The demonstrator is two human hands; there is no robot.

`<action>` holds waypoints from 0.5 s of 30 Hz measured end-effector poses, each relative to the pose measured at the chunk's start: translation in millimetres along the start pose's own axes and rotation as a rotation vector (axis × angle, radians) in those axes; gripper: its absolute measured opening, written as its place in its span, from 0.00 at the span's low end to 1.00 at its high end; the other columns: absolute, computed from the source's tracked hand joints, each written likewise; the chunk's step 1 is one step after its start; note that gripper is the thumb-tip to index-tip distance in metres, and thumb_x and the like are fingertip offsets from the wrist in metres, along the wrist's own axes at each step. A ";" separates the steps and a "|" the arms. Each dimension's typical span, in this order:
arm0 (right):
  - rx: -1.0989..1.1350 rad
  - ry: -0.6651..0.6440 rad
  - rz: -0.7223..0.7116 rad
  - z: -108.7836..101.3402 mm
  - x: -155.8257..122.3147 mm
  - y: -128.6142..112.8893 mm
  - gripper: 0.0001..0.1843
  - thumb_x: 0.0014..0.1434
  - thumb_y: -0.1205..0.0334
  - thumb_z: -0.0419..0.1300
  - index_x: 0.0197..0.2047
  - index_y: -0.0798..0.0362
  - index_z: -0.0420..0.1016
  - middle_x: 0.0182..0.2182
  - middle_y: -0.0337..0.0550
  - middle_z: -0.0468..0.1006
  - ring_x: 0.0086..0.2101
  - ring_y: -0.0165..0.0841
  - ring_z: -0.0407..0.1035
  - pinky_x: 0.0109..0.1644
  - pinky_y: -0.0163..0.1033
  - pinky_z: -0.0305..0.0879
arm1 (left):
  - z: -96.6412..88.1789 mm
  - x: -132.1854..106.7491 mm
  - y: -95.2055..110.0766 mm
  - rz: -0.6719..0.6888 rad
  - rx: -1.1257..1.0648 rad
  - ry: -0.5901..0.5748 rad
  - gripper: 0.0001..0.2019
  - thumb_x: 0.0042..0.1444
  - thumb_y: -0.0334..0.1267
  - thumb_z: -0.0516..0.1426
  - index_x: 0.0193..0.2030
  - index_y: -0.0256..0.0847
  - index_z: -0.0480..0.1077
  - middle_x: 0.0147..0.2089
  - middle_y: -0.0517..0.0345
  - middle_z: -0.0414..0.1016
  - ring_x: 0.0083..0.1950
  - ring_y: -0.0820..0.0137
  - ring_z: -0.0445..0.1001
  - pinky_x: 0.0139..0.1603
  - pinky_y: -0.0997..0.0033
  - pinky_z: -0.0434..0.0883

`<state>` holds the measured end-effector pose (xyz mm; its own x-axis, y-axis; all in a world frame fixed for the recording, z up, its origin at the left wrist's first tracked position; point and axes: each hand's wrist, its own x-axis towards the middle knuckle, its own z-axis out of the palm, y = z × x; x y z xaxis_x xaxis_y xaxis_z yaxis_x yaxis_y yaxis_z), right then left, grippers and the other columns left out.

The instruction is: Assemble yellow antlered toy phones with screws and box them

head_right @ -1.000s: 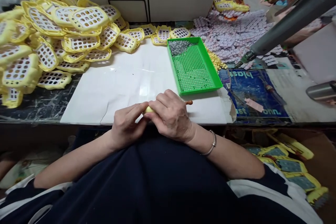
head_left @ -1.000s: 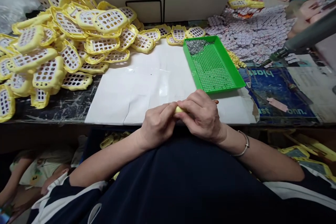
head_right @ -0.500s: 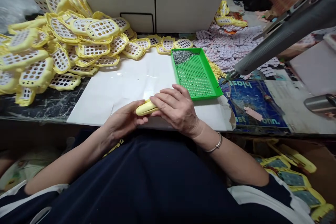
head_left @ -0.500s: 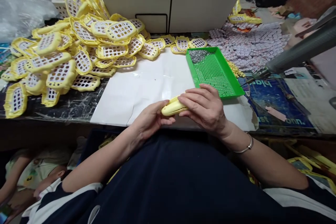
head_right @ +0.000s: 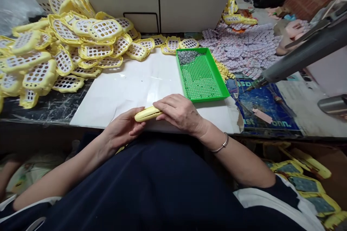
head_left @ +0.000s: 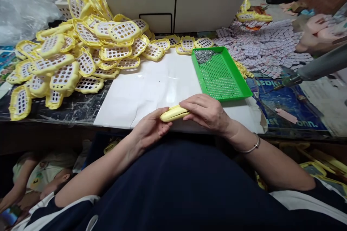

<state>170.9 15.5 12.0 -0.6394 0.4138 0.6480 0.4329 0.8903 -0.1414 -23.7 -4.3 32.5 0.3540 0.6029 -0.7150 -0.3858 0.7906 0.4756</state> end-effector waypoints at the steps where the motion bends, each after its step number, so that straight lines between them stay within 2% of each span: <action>1: 0.021 0.011 0.008 2.4 -1.9 -0.1 0.14 0.62 0.57 0.57 0.44 0.59 0.72 0.35 0.50 0.80 0.35 0.34 0.71 0.39 0.40 0.70 | -0.9 0.8 -0.2 0.000 0.010 0.003 0.13 0.63 0.32 0.45 0.30 0.34 0.67 0.15 0.60 0.67 0.09 0.80 0.59 0.07 0.86 0.55; 7: 0.043 0.107 0.051 12.3 -7.8 -3.7 0.12 0.60 0.57 0.59 0.41 0.58 0.74 0.32 0.48 0.80 0.31 0.33 0.70 0.35 0.38 0.68 | -1.4 6.3 0.5 0.031 0.091 -0.008 0.17 0.64 0.35 0.45 0.27 0.34 0.67 0.13 0.60 0.64 0.09 0.80 0.59 0.09 0.85 0.55; 10: 0.072 0.096 0.089 10.8 -4.4 -2.0 0.14 0.62 0.56 0.57 0.42 0.59 0.74 0.31 0.47 0.80 0.31 0.32 0.70 0.34 0.37 0.68 | -6.2 6.5 -0.8 0.050 0.205 0.002 0.18 0.64 0.42 0.45 0.30 0.35 0.67 0.16 0.59 0.66 0.11 0.78 0.61 0.11 0.83 0.57; 12: 0.080 0.082 0.111 9.2 -1.7 0.2 0.15 0.62 0.56 0.57 0.43 0.59 0.75 0.32 0.47 0.79 0.32 0.32 0.70 0.36 0.37 0.68 | -13.6 6.0 -2.7 0.218 0.415 0.012 0.22 0.63 0.51 0.44 0.40 0.35 0.69 0.22 0.57 0.70 0.14 0.76 0.64 0.12 0.79 0.59; 14: 0.081 0.069 0.132 8.4 0.0 2.3 0.15 0.62 0.55 0.56 0.44 0.58 0.75 0.32 0.47 0.80 0.33 0.32 0.71 0.37 0.38 0.68 | -22.5 5.8 -4.3 0.582 0.715 0.083 0.25 0.58 0.57 0.49 0.50 0.38 0.68 0.33 0.53 0.73 0.21 0.73 0.68 0.18 0.76 0.64; 15: 0.078 0.062 0.138 8.5 0.4 3.3 0.16 0.62 0.54 0.56 0.44 0.58 0.75 0.33 0.47 0.80 0.34 0.32 0.71 0.37 0.38 0.68 | -26.5 6.0 -4.6 0.783 0.874 0.124 0.25 0.56 0.56 0.53 0.51 0.39 0.68 0.39 0.51 0.73 0.25 0.73 0.70 0.23 0.74 0.67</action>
<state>166.6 20.2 5.4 -0.5355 0.5231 0.6630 0.4615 0.8388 -0.2889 -42.4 -7.2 12.4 0.1758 0.9799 -0.0940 0.2704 0.0438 0.9617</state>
